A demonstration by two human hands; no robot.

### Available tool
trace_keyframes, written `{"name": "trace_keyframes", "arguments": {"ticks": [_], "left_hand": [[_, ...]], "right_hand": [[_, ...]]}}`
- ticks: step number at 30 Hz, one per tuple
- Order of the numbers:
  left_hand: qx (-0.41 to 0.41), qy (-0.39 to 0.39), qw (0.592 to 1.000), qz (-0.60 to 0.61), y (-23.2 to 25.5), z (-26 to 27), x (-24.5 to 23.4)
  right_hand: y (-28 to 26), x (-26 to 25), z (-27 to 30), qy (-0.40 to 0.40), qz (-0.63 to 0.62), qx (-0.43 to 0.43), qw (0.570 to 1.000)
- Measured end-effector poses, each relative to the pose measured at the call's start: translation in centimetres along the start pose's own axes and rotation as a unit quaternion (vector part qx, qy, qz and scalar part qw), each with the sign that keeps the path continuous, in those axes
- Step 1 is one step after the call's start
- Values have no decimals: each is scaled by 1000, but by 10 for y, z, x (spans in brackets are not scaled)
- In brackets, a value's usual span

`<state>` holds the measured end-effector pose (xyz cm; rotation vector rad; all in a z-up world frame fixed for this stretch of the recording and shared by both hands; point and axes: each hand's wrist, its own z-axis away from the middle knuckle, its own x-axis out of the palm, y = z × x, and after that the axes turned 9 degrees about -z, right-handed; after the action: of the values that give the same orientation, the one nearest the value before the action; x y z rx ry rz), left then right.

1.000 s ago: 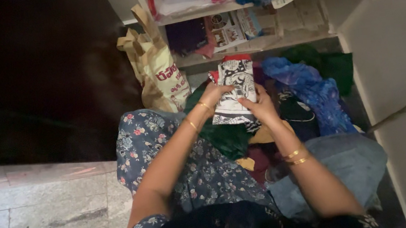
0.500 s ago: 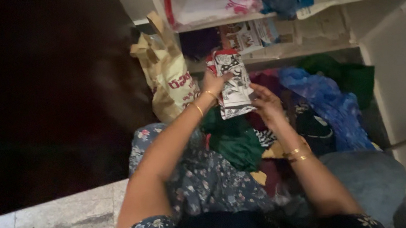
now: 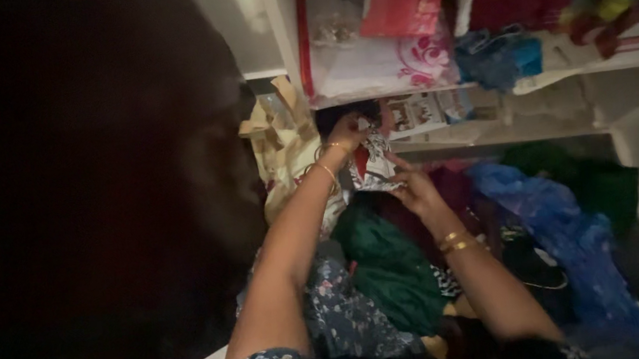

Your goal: The person sits on the floor and folds various garments one by one, including a purple shirt, a red patterned cloth, a maroon top, a red lace scarf, a blue floral cloth, a brown cloth, and a yellow cloth. Each item is unfolded, smoothed, and folded into a compact shape before being placed on a growing stack.

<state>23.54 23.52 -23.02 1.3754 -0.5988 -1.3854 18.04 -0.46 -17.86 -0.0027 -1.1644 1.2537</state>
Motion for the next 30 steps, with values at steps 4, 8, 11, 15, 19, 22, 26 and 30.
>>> {"name": "trace_keyframes", "arguments": {"ticks": [4,8,11,15,19,22,26,30], "left_hand": [[92,-38,988,-118,-38,-27,-5],[62,10,941,-331,-29,-52,-15],[60,25,924,-377,-21,-49,-26],[60,40,898,-434,-5,-33,-30],[61,34,881,-468,0,-21,-23],[173,100,863,-465,6,-16,-23],[67,-107,882,-453,22,13,-9],[107,-247,821,-503,64,60,16]], "right_hand": [[2,16,-56,127,60,0,990],[-11,22,-141,117,267,-138,946],[-20,21,-185,118,411,-185,885],[-2,-4,-204,98,510,-202,831],[33,-53,-151,39,590,-267,761],[55,-72,-77,-1,607,-186,773],[92,-88,44,14,695,-17,718],[122,-110,120,4,729,-200,654]]}}
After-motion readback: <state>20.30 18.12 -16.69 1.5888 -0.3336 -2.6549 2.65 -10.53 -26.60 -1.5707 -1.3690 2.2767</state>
